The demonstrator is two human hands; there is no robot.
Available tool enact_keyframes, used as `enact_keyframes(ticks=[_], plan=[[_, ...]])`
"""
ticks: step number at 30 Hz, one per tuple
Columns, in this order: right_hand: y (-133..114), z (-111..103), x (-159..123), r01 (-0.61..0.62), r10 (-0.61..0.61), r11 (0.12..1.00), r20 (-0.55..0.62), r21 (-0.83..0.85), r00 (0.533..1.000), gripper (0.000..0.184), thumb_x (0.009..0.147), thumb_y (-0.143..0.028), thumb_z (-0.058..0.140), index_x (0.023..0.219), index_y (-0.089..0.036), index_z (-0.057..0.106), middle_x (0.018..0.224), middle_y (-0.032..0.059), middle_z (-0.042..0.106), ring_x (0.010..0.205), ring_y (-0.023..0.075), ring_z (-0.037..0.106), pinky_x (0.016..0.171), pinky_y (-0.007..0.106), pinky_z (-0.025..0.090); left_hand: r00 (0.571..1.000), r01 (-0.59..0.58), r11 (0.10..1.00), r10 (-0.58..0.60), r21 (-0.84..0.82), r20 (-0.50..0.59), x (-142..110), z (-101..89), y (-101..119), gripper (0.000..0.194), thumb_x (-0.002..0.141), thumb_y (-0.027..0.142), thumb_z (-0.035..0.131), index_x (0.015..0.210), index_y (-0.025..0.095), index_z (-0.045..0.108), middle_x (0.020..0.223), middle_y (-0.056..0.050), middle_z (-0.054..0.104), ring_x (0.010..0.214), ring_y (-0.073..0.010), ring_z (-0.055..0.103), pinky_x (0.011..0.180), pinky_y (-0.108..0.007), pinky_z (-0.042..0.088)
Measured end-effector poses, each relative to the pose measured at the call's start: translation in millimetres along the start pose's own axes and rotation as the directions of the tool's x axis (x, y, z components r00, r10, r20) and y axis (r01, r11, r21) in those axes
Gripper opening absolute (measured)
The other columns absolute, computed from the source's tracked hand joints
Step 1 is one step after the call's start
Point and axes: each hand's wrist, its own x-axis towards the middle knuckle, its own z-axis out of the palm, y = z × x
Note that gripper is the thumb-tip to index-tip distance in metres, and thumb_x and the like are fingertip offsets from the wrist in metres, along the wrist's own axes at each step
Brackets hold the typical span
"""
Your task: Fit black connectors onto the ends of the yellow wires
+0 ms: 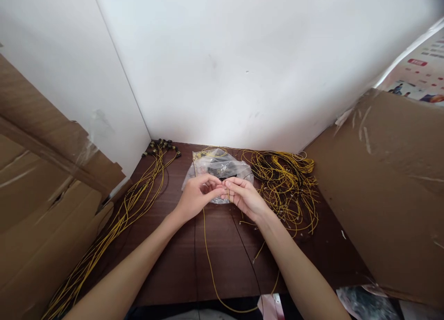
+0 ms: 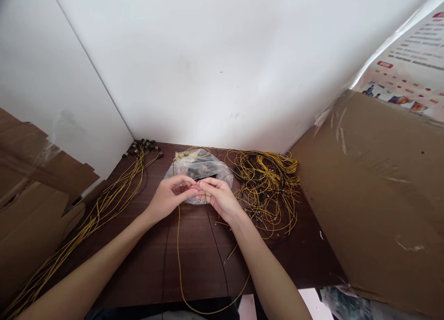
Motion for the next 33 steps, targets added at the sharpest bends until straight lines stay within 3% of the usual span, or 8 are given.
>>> enact_keyframes(ticks=[8, 11, 16, 25, 29, 31, 33], plan=[[1, -2, 1, 0.01, -0.011, 1.0, 0.011, 0.023, 1.0, 0.016, 0.069, -0.025, 0.075, 0.078, -0.013, 0.069, 0.07, 0.0039, 0.071, 0.06, 0.0085, 0.064, 0.065, 0.02, 0.052, 0.982, 0.154, 0.951, -0.116, -0.268, 0.151, 1, -4.7, 6, 0.018, 0.073, 0.029, 0.068, 0.082, 0.012, 0.07, 0.071, -0.003, 0.069, 0.062, -0.0151, 0.066, 0.063, -0.027, 0.056], [1, -5, 2, 0.011, -0.013, 0.999, 0.037, 0.048, 0.999, 0.015, 0.07, -0.024, 0.074, 0.079, -0.013, 0.069, 0.072, 0.0041, 0.071, 0.062, 0.0083, 0.064, 0.066, 0.02, 0.052, 0.977, 0.195, 0.931, -0.157, -0.308, 0.146, 1, -5.7, 7, 0.021, 0.075, 0.029, 0.066, 0.086, 0.011, 0.069, 0.07, -0.004, 0.07, 0.063, -0.0168, 0.068, 0.065, -0.03, 0.058], [0, -6, 2, -0.016, 0.015, 0.999, 0.029, 0.047, 0.999, 0.015, 0.07, -0.023, 0.074, 0.08, -0.013, 0.068, 0.077, 0.006, 0.072, 0.064, 0.0097, 0.065, 0.069, 0.022, 0.052, 0.985, 0.167, 0.946, -0.15, -0.277, 0.081, 1, -4.6, 7, 0.022, 0.076, 0.029, 0.065, 0.087, 0.011, 0.069, 0.072, -0.004, 0.071, 0.061, -0.015, 0.067, 0.063, -0.028, 0.058], [0, -4, 3, -0.043, 0.044, 0.998, -0.034, 0.036, 0.998, 0.016, 0.069, -0.025, 0.075, 0.079, -0.014, 0.068, 0.076, 0.0051, 0.072, 0.065, 0.0104, 0.065, 0.071, 0.024, 0.053, 0.994, 0.08, 0.975, -0.064, -0.206, 0.084, 2, -4.6, 4, 0.019, 0.073, 0.027, 0.066, 0.087, 0.014, 0.071, 0.078, -0.005, 0.071, 0.061, -0.0148, 0.066, 0.063, -0.028, 0.057], [-1, -5, 3, -0.008, 0.008, 1.0, -0.047, 0.005, 0.999, 0.019, 0.069, -0.028, 0.074, 0.08, -0.014, 0.067, 0.076, 0.0055, 0.072, 0.064, 0.0103, 0.064, 0.068, 0.024, 0.051, 1.0, 0.022, 0.998, -0.022, -0.053, 0.001, 3, -7.2, -2, 0.019, 0.079, 0.025, 0.058, 0.09, 0.014, 0.07, 0.086, -0.007, 0.07, 0.071, -0.0167, 0.067, 0.07, -0.031, 0.056], [-1, -5, 2, 0.045, -0.049, 0.998, -0.09, -0.051, 0.995, 0.021, 0.069, -0.03, 0.074, 0.08, -0.014, 0.066, 0.074, 0.0056, 0.072, 0.062, 0.0103, 0.064, 0.066, 0.024, 0.051, 0.996, -0.069, 0.99, 0.076, 0.125, -0.052, 4, -8.8, -6, 0.02, 0.083, 0.019, 0.051, 0.09, 0.016, 0.07, 0.092, -0.007, 0.07, 0.082, -0.0179, 0.065, 0.079, -0.033, 0.053], [-1, -5, 1, 0.123, -0.146, 0.98, -0.144, -0.159, 0.979, 0.023, 0.069, -0.034, 0.073, 0.079, -0.015, 0.066, 0.073, 0.0055, 0.071, 0.063, 0.0115, 0.064, 0.063, 0.024, 0.051, 0.977, -0.191, 0.937, 0.209, 0.293, -0.032, 4, -10.2, -11, 0.026, 0.084, 0.013, 0.045, 0.091, 0.017, 0.07, 0.097, -0.007, 0.069, 0.093, -0.0184, 0.062, 0.089, -0.036, 0.048]])
